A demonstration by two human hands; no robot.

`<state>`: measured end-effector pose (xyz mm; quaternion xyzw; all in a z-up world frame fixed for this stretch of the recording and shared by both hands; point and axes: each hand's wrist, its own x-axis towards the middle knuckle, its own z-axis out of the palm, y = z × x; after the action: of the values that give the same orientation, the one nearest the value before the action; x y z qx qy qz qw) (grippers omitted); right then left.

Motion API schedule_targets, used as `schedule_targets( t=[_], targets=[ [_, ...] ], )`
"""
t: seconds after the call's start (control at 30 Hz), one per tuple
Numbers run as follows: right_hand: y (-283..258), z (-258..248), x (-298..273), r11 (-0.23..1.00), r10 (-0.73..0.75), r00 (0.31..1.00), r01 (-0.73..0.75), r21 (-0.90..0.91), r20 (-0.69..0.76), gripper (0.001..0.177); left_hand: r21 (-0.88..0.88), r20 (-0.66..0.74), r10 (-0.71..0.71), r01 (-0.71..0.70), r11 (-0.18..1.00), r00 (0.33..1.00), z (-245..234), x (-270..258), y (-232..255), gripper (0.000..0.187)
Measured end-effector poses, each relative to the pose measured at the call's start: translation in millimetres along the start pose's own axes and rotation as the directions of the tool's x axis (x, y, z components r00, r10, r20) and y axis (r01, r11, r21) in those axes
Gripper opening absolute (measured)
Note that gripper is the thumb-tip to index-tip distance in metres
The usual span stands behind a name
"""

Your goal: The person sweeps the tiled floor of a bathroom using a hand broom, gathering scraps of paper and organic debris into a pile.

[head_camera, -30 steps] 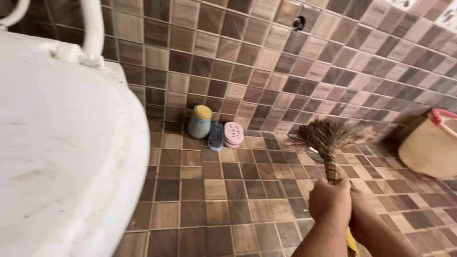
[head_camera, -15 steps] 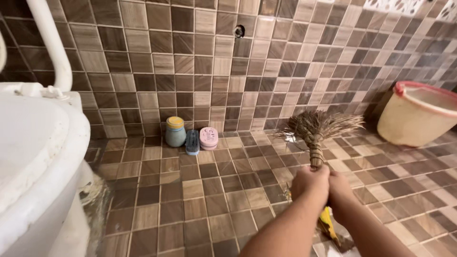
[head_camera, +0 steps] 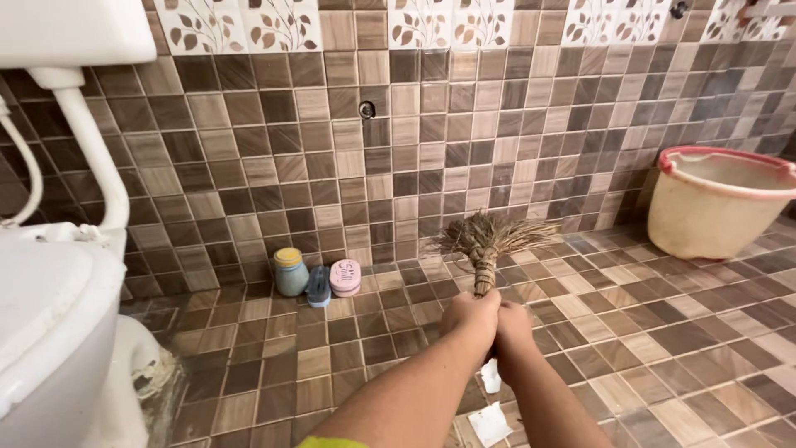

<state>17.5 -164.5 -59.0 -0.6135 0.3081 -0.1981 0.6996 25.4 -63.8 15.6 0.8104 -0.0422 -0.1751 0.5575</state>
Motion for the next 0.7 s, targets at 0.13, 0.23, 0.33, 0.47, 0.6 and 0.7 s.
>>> schedule_targets(
  t=[0.13,0.23,0.33,0.47,0.6,0.7],
  targets=[
    [-0.6,11.8,1.8,1.0,0.003,1.0,-0.003,-0.004,0.024,0.031,0.01,0.009,-0.008,0.008,1.0,1.0,-7.4,9.7,-4.0,0.051],
    [-5.6,16.8,0.3,0.995,0.04,0.999,-0.04,-0.09,-0.001,0.031,-0.051,0.022,-0.046,0.047,0.998,0.999,-6.7,17.0,-10.1,0.052],
    [6.0,19.7,3.4,0.989,0.069,0.998,-0.07,-0.13,-0.012,0.028,-0.16,0.074,-0.125,0.135,0.978,0.989,-3.9,25.6,-22.5,0.051],
    [19.0,20.3,21.4,0.987,0.087,0.996,-0.087,-0.136,-0.005,0.03,-0.036,0.032,-0.165,0.166,0.985,0.986,-2.9,43.7,-23.5,0.051],
    [23.0,16.5,45.4,0.994,0.061,0.994,-0.068,-0.083,-0.087,0.031,-0.031,0.096,-0.15,0.154,0.988,0.984,-5.2,56.4,-12.0,0.047],
    [24.0,13.6,50.3,0.996,0.079,0.994,-0.081,-0.026,-0.081,0.032,0.009,0.164,-0.142,0.142,0.99,0.976,-9.5,60.4,-8.7,0.045]
  ],
)
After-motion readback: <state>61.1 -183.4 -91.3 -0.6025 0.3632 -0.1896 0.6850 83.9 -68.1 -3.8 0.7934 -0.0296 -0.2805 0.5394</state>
